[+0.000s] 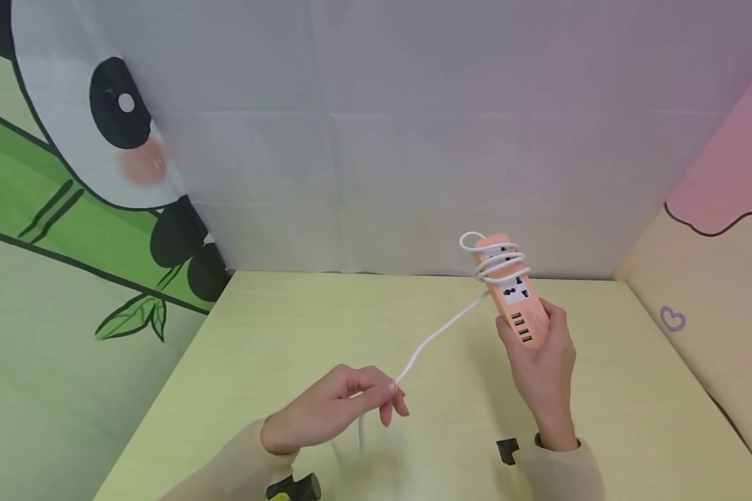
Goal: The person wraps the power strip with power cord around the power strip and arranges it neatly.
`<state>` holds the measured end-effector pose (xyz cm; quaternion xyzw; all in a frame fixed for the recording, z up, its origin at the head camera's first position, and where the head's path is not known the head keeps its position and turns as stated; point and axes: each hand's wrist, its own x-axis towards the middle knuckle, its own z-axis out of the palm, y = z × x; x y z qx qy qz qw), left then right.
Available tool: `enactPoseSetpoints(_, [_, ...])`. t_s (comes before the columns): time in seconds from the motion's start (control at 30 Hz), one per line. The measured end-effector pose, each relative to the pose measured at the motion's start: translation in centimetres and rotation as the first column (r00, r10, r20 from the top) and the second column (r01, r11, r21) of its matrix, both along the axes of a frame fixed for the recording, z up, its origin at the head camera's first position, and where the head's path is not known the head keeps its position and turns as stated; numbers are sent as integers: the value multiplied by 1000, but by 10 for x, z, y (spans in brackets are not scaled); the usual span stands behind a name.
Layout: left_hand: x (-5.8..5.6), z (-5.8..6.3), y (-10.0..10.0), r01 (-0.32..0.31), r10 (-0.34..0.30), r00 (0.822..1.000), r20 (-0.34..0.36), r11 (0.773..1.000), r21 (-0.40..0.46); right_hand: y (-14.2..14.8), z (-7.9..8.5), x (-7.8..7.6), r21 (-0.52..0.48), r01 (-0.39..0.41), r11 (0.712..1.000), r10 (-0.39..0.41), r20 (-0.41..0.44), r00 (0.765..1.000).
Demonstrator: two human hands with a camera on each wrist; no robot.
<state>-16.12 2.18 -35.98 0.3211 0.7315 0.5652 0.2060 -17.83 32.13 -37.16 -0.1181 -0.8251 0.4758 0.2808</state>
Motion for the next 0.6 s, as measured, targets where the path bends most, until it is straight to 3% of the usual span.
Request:
enactPoseSetpoints(0.17, [6,0,-11,2,-2,1000,-5,999,-40,-4,-2,5,1,23,1000,-23,0,1000])
enactPoseSetpoints(0.37, [8,9,-28,-42,37,996,-85,998,-56,-11,-7,11,17,-5,1000,5,16,1000])
enactPoseSetpoints(0.6, [12,17,-45,-69,59,991,-124,995,-72,-23,-10,22,75,52,996,-55,34,998])
